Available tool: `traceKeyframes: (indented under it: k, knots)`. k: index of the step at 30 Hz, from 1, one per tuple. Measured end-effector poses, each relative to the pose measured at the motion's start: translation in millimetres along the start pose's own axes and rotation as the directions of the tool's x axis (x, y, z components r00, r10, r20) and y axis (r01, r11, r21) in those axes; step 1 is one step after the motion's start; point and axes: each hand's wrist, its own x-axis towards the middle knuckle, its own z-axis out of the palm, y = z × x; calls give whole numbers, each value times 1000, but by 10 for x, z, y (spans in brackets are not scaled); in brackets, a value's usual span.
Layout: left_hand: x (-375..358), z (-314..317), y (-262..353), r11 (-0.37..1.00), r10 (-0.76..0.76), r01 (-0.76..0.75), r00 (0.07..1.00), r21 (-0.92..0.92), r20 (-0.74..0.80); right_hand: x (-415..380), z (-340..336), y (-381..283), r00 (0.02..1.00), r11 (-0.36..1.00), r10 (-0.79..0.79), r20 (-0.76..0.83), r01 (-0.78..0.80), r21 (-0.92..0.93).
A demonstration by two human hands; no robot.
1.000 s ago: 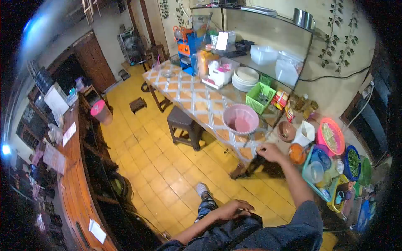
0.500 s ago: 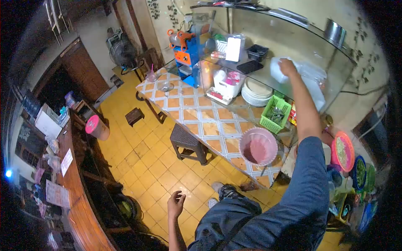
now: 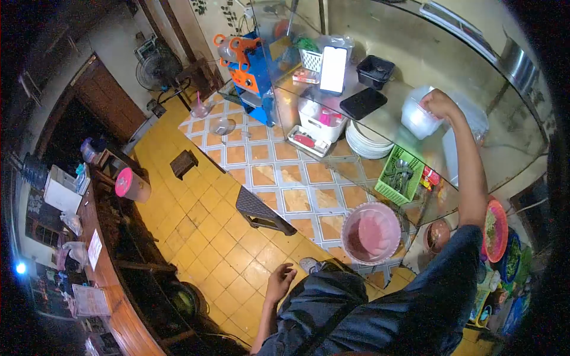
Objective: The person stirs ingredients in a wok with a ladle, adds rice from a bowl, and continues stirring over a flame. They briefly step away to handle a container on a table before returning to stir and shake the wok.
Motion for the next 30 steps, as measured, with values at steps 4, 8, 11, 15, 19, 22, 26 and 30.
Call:
traceKeyframes:
  k: [4, 8, 11, 15, 19, 22, 26, 30]
  knots:
    - [307, -46, 141, 996, 21, -18, 999, 93, -39, -358, 155, -315, 841, 815, -398, -366, 141, -562]
    - [364, -35, 102, 997, 26, -17, 992, 71, -125, -306, 127, -321, 657, 743, -402, -638, -172, -646]
    - [249, 13, 234, 995, 3, 13, 986, 94, -169, -503, 151, -559, 262, 626, -757, -598, 32, -779]
    - [71, 127, 128, 989, -10, 47, 968, 143, -251, -919, 1337, -870, 220, 543, -822, -526, 582, -606]
    - [-157, 320, 114, 990, -24, 72, 935, 123, -353, -1109, 3286, -1043, 477, 493, -870, -126, 851, -183]
    - [-440, 462, 117, 997, -3, 39, 892, 70, -451, -1134, 4270, -757, 553, 526, -820, 145, 829, -188]
    - [-1004, 689, -237, 997, 45, 9, 753, 78, -657, -1183, 4709, -743, 691, 765, -616, 379, 639, 79]
    - [-1880, 1128, -515, 997, -59, 73, 493, -26, -868, -1339, 4747, -1080, 778, 724, -514, 361, 619, -304]
